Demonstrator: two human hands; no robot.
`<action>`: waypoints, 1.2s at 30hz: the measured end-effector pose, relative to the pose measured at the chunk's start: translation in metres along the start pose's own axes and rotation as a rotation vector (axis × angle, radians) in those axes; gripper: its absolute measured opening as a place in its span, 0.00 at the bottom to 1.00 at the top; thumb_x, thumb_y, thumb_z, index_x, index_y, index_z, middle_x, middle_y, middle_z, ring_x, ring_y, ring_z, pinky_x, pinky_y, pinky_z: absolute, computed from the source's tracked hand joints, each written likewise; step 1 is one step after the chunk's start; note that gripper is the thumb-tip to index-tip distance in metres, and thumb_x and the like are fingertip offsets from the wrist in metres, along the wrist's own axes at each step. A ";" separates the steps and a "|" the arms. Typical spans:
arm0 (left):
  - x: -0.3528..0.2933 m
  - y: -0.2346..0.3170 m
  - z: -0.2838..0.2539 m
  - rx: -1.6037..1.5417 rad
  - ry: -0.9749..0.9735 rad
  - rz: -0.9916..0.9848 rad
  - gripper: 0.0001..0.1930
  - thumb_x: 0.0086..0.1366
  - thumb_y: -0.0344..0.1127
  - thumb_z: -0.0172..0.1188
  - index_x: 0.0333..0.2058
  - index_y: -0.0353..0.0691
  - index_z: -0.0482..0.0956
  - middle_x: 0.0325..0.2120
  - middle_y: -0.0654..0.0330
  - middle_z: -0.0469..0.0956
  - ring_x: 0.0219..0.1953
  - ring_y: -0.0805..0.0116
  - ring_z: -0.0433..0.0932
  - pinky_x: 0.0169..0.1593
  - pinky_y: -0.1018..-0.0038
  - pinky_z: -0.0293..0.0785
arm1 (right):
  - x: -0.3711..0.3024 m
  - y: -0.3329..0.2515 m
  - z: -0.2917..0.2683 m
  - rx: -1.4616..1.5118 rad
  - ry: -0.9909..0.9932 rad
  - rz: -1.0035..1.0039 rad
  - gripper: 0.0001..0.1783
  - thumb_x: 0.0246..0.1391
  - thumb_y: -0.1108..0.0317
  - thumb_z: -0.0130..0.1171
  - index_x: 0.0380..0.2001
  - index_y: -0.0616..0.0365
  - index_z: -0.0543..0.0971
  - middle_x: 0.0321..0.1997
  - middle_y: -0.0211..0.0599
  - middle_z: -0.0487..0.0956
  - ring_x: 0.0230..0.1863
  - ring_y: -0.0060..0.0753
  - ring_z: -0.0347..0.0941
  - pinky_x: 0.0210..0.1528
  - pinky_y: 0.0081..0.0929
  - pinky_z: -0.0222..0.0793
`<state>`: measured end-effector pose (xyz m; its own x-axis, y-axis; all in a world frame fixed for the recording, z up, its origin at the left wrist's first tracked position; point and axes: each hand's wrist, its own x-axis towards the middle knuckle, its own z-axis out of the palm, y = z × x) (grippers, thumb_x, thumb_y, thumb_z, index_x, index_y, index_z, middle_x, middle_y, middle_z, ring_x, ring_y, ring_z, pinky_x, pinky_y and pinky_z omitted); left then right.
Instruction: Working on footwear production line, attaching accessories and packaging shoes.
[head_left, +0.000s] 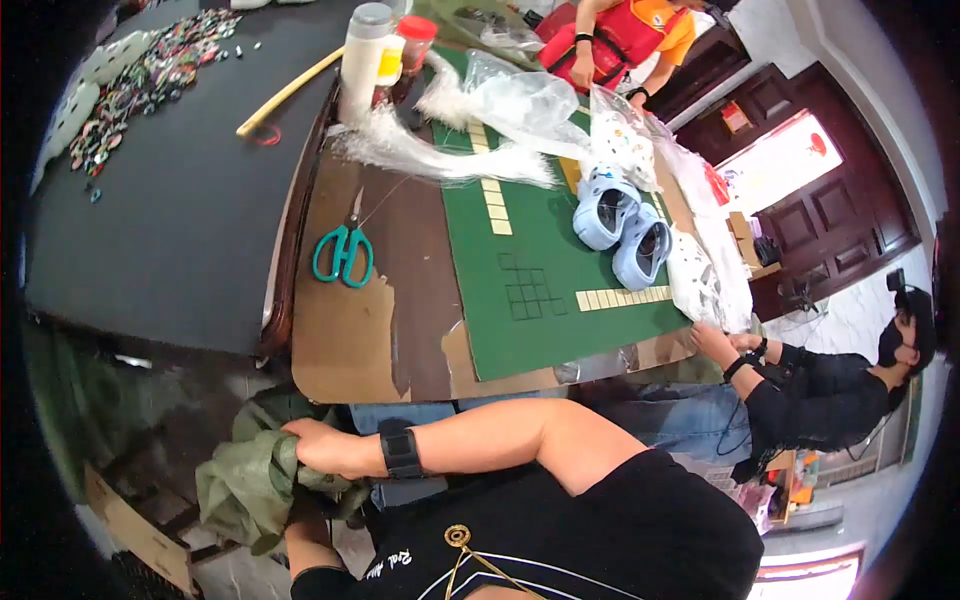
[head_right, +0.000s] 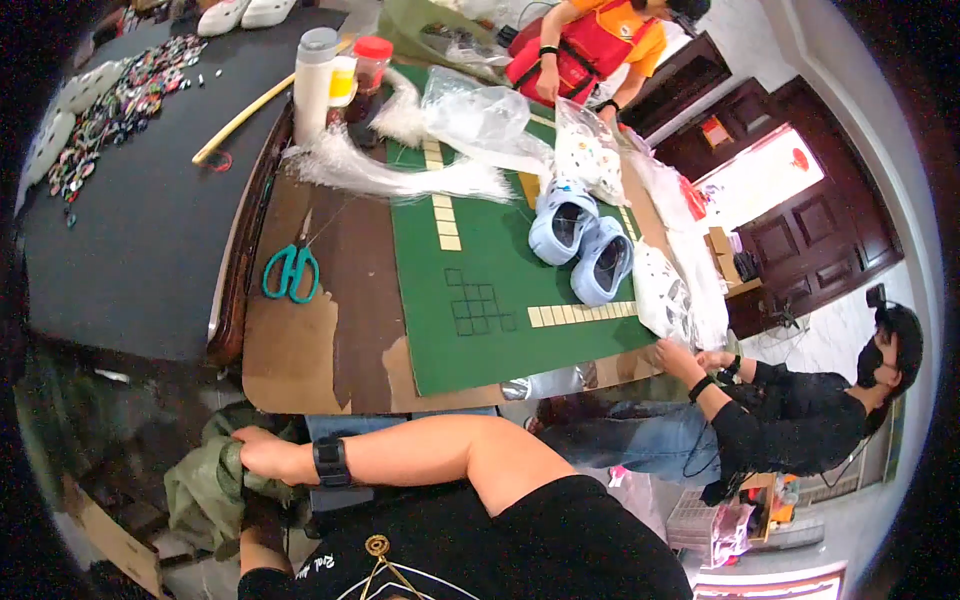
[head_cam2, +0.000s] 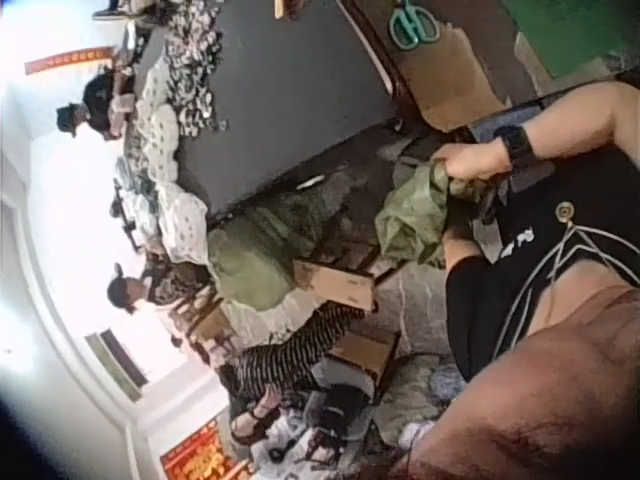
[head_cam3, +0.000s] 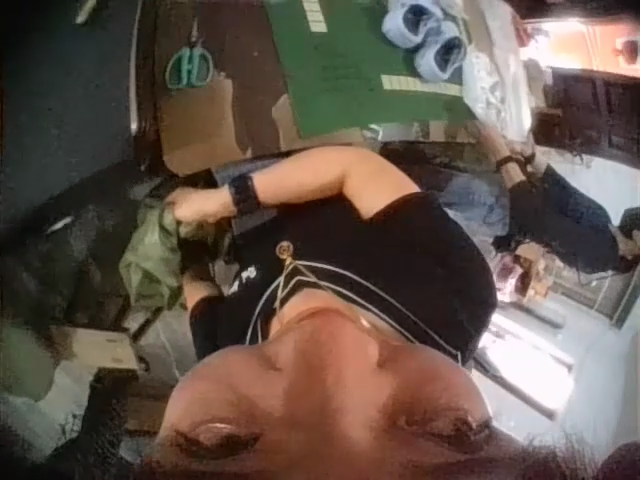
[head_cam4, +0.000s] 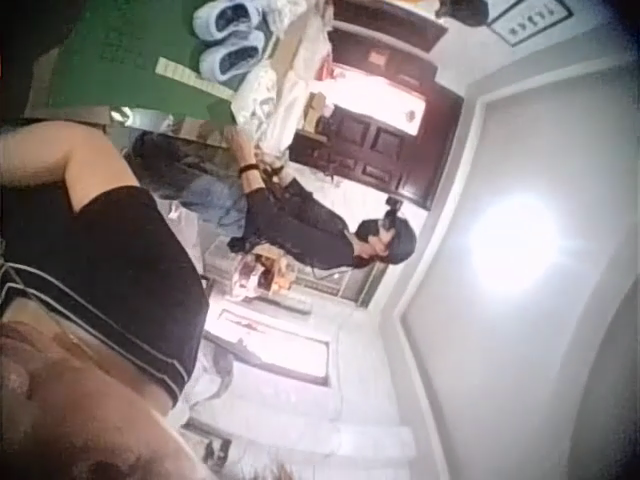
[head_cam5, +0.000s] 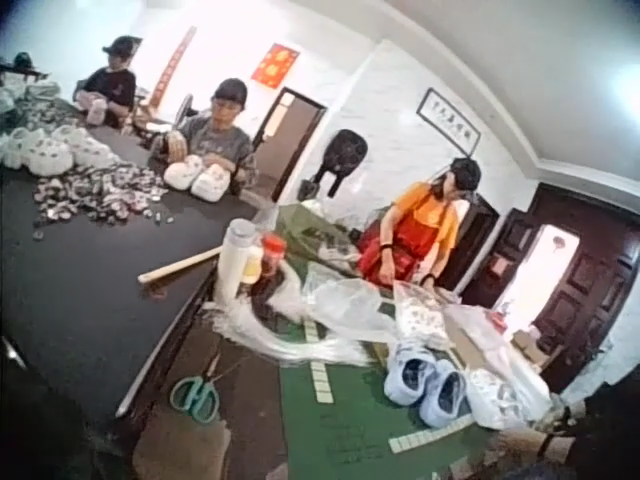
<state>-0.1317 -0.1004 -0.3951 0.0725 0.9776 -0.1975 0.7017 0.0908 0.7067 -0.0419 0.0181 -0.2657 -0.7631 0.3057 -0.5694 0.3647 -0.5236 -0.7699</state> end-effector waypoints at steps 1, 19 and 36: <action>0.006 0.008 -0.003 0.011 -0.012 -0.006 0.09 0.58 0.31 0.56 0.32 0.30 0.80 0.34 0.45 0.78 0.36 0.48 0.76 0.40 0.58 0.72 | -0.001 0.003 0.000 -0.043 0.010 0.021 0.19 0.54 0.72 0.48 0.49 0.67 0.75 0.44 0.42 0.79 0.45 0.33 0.71 0.49 0.28 0.66; 0.021 0.036 -0.015 0.211 -0.239 -0.230 0.09 0.58 0.31 0.56 0.32 0.31 0.80 0.33 0.44 0.78 0.34 0.46 0.76 0.38 0.57 0.72 | 0.011 0.018 -0.014 -0.093 0.011 0.021 0.20 0.54 0.70 0.46 0.48 0.67 0.75 0.46 0.44 0.78 0.47 0.35 0.71 0.49 0.30 0.66; -0.095 0.020 -0.112 0.355 0.024 -0.267 0.09 0.49 0.36 0.59 0.25 0.38 0.81 0.24 0.45 0.77 0.30 0.41 0.75 0.34 0.53 0.71 | 0.032 0.013 -0.031 -0.660 0.058 -0.345 0.27 0.46 0.58 0.60 0.47 0.66 0.74 0.46 0.53 0.77 0.48 0.50 0.73 0.48 0.38 0.68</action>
<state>-0.2041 -0.1702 -0.2865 -0.1581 0.9332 -0.3228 0.8938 0.2742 0.3549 -0.0447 0.0457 -0.3031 -0.8696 0.4173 -0.2640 0.3678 0.1906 -0.9102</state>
